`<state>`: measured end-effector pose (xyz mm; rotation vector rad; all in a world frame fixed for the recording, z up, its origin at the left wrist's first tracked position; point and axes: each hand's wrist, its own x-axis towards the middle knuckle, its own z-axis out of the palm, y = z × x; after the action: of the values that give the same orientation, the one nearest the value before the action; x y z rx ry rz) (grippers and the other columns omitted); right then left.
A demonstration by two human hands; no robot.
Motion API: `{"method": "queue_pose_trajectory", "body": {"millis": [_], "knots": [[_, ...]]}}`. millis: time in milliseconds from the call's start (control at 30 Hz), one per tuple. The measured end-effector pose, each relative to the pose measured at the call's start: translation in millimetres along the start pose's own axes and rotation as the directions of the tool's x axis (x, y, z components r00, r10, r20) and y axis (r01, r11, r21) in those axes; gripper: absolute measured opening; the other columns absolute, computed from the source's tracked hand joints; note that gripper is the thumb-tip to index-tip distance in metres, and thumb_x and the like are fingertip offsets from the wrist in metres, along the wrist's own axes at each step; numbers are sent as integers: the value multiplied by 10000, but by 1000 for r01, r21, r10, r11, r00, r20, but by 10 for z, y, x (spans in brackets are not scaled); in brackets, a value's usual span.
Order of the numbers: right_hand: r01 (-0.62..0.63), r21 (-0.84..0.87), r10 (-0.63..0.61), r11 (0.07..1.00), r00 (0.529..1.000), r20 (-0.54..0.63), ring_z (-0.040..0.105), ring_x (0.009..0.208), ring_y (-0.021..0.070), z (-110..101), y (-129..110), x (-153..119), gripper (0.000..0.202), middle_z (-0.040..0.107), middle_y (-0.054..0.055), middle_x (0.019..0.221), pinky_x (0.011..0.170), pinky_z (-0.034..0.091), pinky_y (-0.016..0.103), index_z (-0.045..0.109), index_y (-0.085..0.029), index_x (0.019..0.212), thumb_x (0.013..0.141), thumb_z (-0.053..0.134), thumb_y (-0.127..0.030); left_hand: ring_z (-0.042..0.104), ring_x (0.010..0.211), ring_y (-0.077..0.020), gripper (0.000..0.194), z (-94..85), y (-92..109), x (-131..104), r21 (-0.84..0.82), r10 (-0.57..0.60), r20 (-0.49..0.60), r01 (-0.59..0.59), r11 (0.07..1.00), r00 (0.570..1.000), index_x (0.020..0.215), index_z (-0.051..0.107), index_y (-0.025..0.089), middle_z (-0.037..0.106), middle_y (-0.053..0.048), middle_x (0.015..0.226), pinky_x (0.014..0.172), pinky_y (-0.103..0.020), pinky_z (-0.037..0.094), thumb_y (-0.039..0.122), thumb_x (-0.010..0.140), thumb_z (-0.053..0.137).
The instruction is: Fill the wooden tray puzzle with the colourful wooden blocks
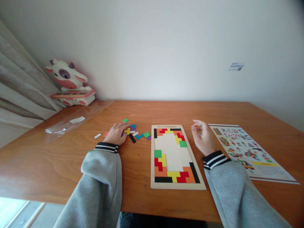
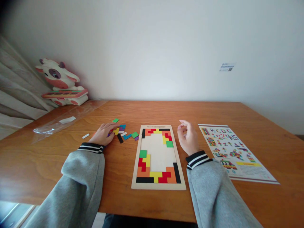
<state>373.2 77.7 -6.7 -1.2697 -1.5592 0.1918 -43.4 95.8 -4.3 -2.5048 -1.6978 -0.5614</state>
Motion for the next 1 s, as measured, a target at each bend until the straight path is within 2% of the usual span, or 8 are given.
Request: {"method": "queue_pose_trajectory", "body": {"millis": [100,200,367,467,733,1000], "knots": [[-7,0,7,1000,1000,9,600,718,177,-10,-16,1,313,633,71,949,534,494,290,557,-204,1168,914,534,-385,549,1182,-301,448,57,3,-5,-3,-50,32,50,999,998,1244,626,228,615,-74,1349,1004,-507,428,228,853,406],[-6,8,6,1000,1000,17,603,729,182,-10,-17,-3,317,634,70,948,544,501,297,552,-212,1174,912,534,-390,542,1201,-279,432,109,0,2,-28,-72,49,73,997,996,1249,615,270,626,-42,1340,1025,-494,411,233,895,370],[-8,17,8,1000,1000,19,600,728,183,1,-9,-9,325,630,72,950,548,502,301,551,-211,1178,911,533,-395,545,1241,-250,392,132,5,49,-79,-46,-10,46,996,999,1243,606,231,633,-78,1325,1071,-458,390,353,966,357],[-15,22,14,1000,999,30,600,734,182,5,-10,-12,338,626,73,953,556,505,302,535,-205,1195,915,528,-395,546,1260,-255,398,116,38,98,-100,-27,-63,21,995,998,1213,625,204,627,-107,1331,1089,-441,385,431,949,433],[-32,16,32,999,999,23,600,735,181,11,-6,-18,360,621,68,950,543,501,295,532,-206,1203,914,530,-420,601,1196,-259,352,70,144,125,-150,-12,-122,-6,989,993,1131,667,219,684,-94,1240,1067,-435,411,453,901,540],[-34,26,33,999,999,33,600,733,180,9,-15,-15,335,619,70,944,545,510,297,551,-211,1175,917,530,-424,598,1194,-264,357,22,141,72,-172,23,-73,-35,984,997,1149,650,214,673,-96,1253,1056,-450,428,419,906,486]]}}
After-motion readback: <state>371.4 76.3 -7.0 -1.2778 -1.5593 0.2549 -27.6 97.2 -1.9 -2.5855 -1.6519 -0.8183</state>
